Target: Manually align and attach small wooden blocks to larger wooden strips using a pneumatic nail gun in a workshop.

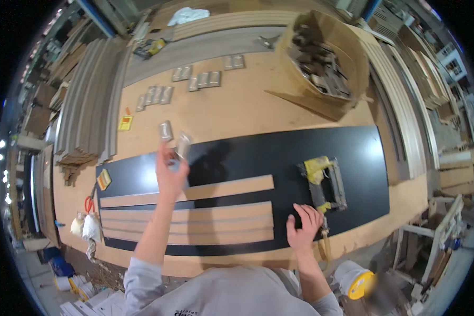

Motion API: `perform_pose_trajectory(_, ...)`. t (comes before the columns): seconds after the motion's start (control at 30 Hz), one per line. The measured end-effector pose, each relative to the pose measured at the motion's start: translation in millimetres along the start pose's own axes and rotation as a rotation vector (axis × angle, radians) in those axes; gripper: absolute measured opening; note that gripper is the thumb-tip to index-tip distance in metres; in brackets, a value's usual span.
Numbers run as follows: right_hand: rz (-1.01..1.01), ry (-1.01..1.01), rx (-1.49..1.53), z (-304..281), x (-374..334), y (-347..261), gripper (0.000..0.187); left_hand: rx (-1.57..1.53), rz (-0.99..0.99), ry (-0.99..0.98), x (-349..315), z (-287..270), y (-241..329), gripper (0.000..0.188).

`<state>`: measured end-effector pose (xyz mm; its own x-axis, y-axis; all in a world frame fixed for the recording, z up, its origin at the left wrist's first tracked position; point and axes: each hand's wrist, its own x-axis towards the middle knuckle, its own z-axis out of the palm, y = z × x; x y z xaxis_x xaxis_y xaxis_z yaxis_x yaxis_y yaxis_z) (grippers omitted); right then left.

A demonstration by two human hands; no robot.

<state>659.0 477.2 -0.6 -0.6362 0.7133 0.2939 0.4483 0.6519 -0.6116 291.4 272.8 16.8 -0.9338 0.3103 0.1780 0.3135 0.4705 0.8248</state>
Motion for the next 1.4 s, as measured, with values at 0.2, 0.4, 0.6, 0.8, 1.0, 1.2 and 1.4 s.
perform_pose_trajectory(0.2, 0.124, 0.084, 0.344, -4.4, 12.2, -34.6, 0.037, 0.282, 0.301, -0.461, -166.4, 29.1, 88.9, 0.084)
perform_pose_trajectory(0.4, 0.140, -0.119, 0.286, -9.0, -13.7, -32.8, 0.043, 0.202, 0.189, -0.553, -220.5, 32.4, 92.2, 0.072)
perform_pose_trajectory(0.6, 0.050, -0.222, -0.079, 8.9, -22.1, -74.0, 0.073, 0.192, 0.183, -0.425, -197.6, 18.0, 67.9, 0.041)
perform_pose_trajectory(0.8, 0.072, -0.229, -0.105, 14.9, -12.7, -54.7, 0.055, 0.269, 0.320, -0.406, -165.6, 15.6, 63.4, 0.038)
perform_pose_trajectory(1.0, 0.110, -0.075, -0.061, -4.8, 5.4, -12.8, 0.049, 0.449, 0.443, -0.565, -150.7, 25.6, 75.9, 0.045)
perform_pose_trajectory(1.2, 0.105, -0.134, -0.096, -17.5, 7.8, -0.1, 0.051, 0.414, 0.232, -0.769, -120.0, 35.6, 65.0, 0.050)
perform_pose_trajectory(1.4, 0.097, -0.161, -0.146, -14.7, 5.6, -0.5, 0.054, 0.500, 0.289, -0.894, -131.6, 31.0, 78.4, 0.042)
